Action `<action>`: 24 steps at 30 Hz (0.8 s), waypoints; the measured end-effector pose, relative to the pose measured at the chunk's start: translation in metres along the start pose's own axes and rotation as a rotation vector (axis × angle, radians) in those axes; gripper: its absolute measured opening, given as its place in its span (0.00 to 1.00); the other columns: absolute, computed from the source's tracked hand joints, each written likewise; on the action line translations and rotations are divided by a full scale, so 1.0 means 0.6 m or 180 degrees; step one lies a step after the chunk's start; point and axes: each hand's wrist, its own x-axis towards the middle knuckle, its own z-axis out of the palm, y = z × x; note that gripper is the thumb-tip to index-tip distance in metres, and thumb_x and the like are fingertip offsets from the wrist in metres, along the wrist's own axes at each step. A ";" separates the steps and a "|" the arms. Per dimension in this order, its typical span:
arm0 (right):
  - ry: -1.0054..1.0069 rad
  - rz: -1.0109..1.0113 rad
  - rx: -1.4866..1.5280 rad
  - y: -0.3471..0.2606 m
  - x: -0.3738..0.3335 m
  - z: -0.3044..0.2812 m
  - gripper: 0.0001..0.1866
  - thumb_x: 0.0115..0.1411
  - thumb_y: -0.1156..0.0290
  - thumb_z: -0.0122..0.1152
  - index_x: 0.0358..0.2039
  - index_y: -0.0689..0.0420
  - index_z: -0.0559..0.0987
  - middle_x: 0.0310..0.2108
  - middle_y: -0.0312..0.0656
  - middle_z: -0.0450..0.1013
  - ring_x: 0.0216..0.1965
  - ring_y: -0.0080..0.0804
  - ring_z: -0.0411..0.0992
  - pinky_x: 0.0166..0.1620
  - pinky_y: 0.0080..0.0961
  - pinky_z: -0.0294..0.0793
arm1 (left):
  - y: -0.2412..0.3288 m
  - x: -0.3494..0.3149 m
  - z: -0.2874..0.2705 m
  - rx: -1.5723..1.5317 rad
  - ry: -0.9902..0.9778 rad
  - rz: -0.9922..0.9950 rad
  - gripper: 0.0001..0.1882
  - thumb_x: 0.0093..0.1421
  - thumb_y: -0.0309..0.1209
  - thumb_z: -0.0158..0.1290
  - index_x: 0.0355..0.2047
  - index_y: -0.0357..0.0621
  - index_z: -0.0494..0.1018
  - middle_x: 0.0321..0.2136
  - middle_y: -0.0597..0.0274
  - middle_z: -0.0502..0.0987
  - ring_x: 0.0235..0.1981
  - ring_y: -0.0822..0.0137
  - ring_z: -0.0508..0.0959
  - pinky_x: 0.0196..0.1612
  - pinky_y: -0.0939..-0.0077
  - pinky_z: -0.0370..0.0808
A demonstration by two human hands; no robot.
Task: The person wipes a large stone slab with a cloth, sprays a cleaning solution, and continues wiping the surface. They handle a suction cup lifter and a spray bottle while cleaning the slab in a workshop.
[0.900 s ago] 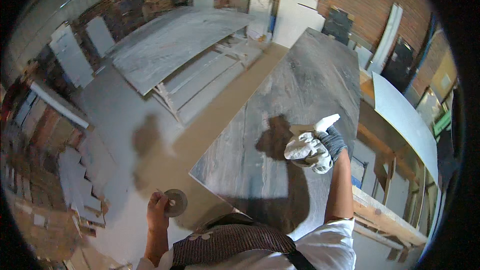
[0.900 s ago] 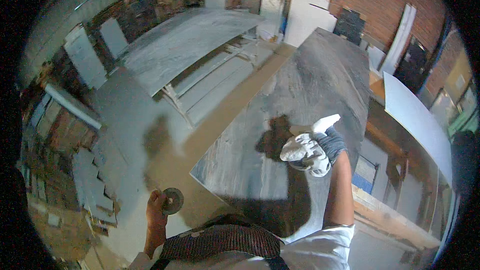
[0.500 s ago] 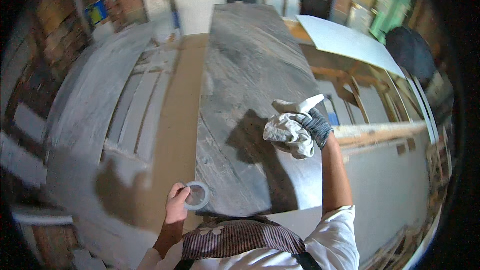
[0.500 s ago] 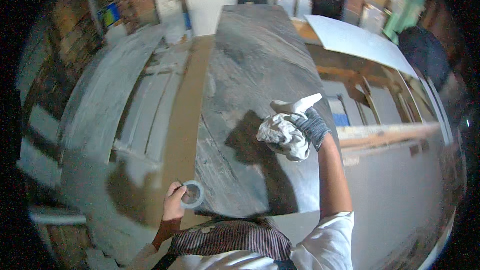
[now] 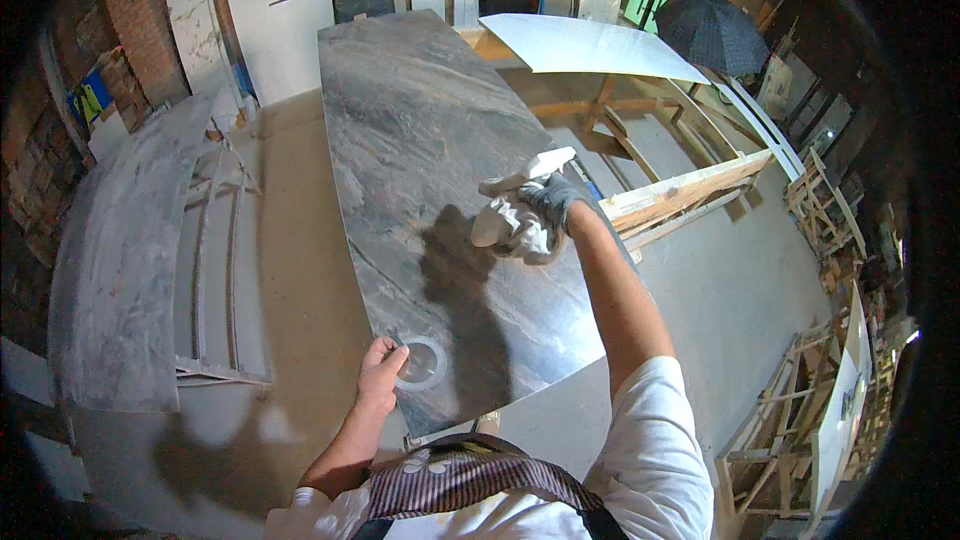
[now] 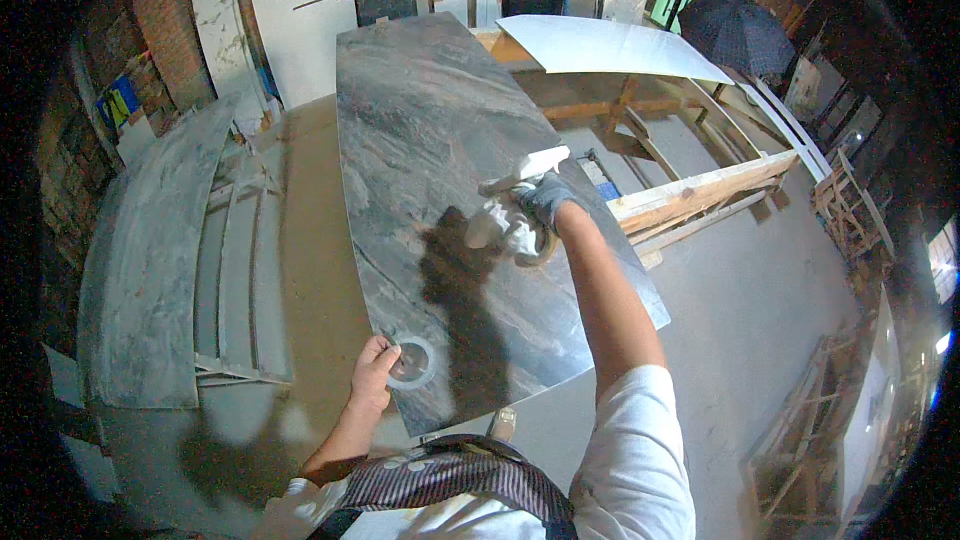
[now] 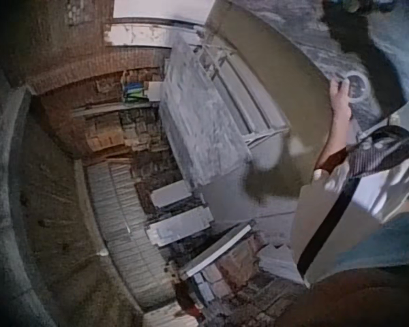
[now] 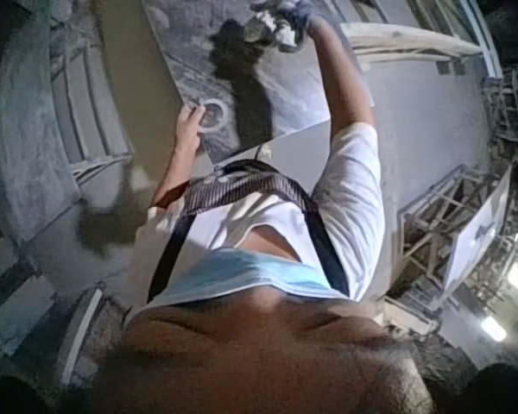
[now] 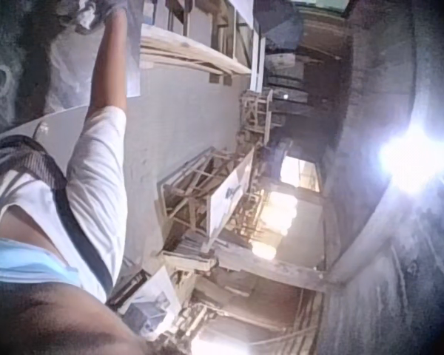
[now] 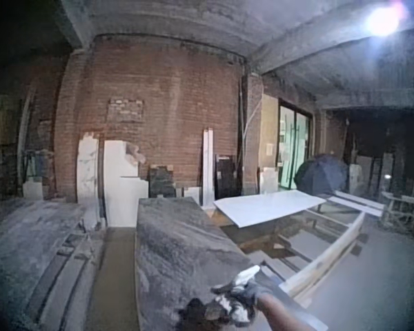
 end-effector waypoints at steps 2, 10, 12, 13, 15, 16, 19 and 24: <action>-0.0207 0.0019 -0.0407 -0.006 0.021 -0.013 0.29 0.48 0.57 0.68 0.47 0.62 0.75 0.45 0.49 0.74 0.46 0.38 0.73 0.46 0.30 0.71 | -0.010 -0.007 -0.007 -0.0160 -0.0083 0.0004 0.06 0.59 0.25 0.54 0.32 0.46 0.67 0.27 0.70 0.70 0.29 0.77 0.69 0.34 0.81 0.68; -0.1037 -0.0104 -0.1119 -0.035 0.037 -0.057 0.31 0.47 0.56 0.68 0.48 0.62 0.74 0.46 0.50 0.74 0.46 0.39 0.73 0.46 0.31 0.71 | -0.014 -0.017 -0.034 -0.0131 -0.0001 0.0126 0.06 0.58 0.24 0.54 0.31 0.47 0.67 0.25 0.71 0.70 0.26 0.78 0.69 0.30 0.83 0.67; -0.1123 -0.0146 -0.1182 -0.032 0.031 -0.062 0.31 0.47 0.56 0.68 0.48 0.62 0.74 0.46 0.50 0.74 0.46 0.39 0.73 0.46 0.31 0.71 | -0.011 -0.022 -0.027 -0.0238 0.0063 0.0006 0.06 0.58 0.24 0.54 0.31 0.47 0.67 0.25 0.71 0.70 0.25 0.78 0.69 0.29 0.83 0.67; -0.1148 -0.0155 -0.1225 -0.032 0.030 -0.063 0.31 0.47 0.55 0.68 0.48 0.62 0.74 0.46 0.50 0.74 0.46 0.39 0.73 0.46 0.31 0.71 | -0.009 -0.022 -0.024 -0.0290 0.0092 -0.0049 0.06 0.58 0.24 0.54 0.31 0.47 0.67 0.25 0.72 0.70 0.25 0.78 0.69 0.29 0.83 0.68; -0.1178 -0.0162 -0.1324 -0.027 0.027 -0.062 0.31 0.47 0.55 0.68 0.48 0.62 0.74 0.46 0.50 0.74 0.46 0.39 0.73 0.46 0.31 0.72 | -0.012 -0.018 -0.022 -0.0261 -0.0013 -0.0024 0.06 0.58 0.24 0.54 0.32 0.47 0.67 0.26 0.71 0.70 0.26 0.78 0.70 0.30 0.83 0.68; -0.1187 -0.0162 -0.1382 -0.027 0.025 -0.062 0.32 0.47 0.55 0.68 0.48 0.62 0.74 0.46 0.50 0.74 0.46 0.39 0.73 0.45 0.31 0.72 | -0.014 -0.016 -0.021 -0.0247 -0.0073 -0.0020 0.07 0.58 0.24 0.54 0.32 0.46 0.67 0.26 0.71 0.70 0.27 0.78 0.70 0.30 0.83 0.68; -0.1217 -0.0160 -0.1618 -0.025 0.030 -0.054 0.32 0.46 0.54 0.69 0.48 0.62 0.74 0.46 0.50 0.74 0.46 0.40 0.73 0.45 0.31 0.72 | -0.017 -0.012 -0.010 -0.0311 -0.0079 -0.0038 0.06 0.59 0.24 0.54 0.33 0.46 0.67 0.27 0.69 0.71 0.28 0.77 0.70 0.32 0.82 0.69; -0.1022 -0.0235 -0.1757 -0.020 0.040 -0.051 0.33 0.46 0.54 0.69 0.48 0.61 0.74 0.46 0.51 0.74 0.46 0.40 0.73 0.45 0.32 0.72 | -0.008 -0.007 0.004 -0.0185 -0.0140 -0.0058 0.05 0.60 0.24 0.53 0.33 0.45 0.67 0.28 0.68 0.71 0.29 0.77 0.70 0.33 0.81 0.69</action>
